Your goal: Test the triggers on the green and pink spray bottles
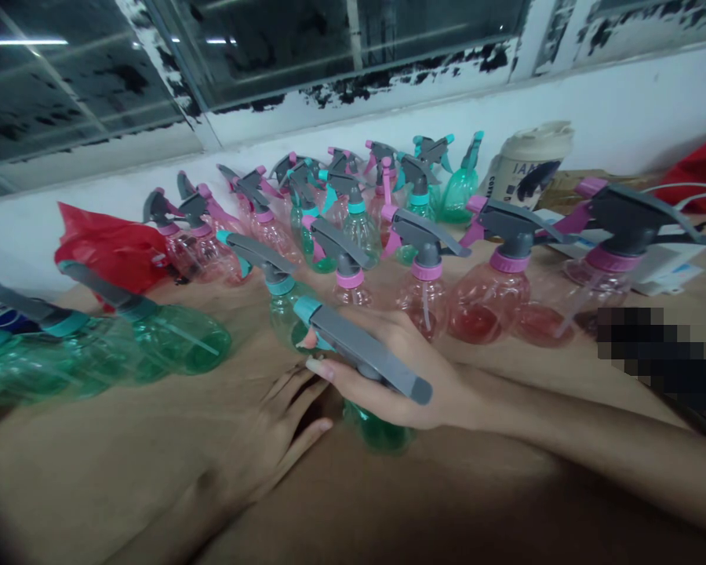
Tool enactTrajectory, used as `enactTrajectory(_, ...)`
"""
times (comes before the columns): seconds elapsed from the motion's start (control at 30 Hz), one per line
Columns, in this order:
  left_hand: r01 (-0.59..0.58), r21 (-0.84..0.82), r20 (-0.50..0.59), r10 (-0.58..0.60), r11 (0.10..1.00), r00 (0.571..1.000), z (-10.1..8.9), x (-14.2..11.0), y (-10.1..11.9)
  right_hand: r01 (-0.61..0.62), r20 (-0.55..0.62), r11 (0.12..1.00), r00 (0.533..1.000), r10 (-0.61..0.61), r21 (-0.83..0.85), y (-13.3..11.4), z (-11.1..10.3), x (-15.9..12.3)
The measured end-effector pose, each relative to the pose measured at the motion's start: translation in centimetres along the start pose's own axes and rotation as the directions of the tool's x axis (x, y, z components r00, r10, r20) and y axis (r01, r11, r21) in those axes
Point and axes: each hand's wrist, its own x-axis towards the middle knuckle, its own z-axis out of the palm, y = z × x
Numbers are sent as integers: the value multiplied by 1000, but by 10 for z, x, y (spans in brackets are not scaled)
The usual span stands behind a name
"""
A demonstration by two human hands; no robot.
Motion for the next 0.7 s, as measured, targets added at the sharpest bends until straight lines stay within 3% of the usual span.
enactTrajectory(0.43,14,-17,6,-14,1000,1000,0,0,0,48,-34,998,998,-49,-40,2,0,-1)
enactTrajectory(0.57,13,-17,8,-13,1000,1000,-1,0,0,3,-1,998,1000,-2,66,4,2,-2)
enactTrajectory(0.7,13,-13,29,-12,1000,1000,-1,-1,0,-66,-43,993,997,70,96,5,4,-5)
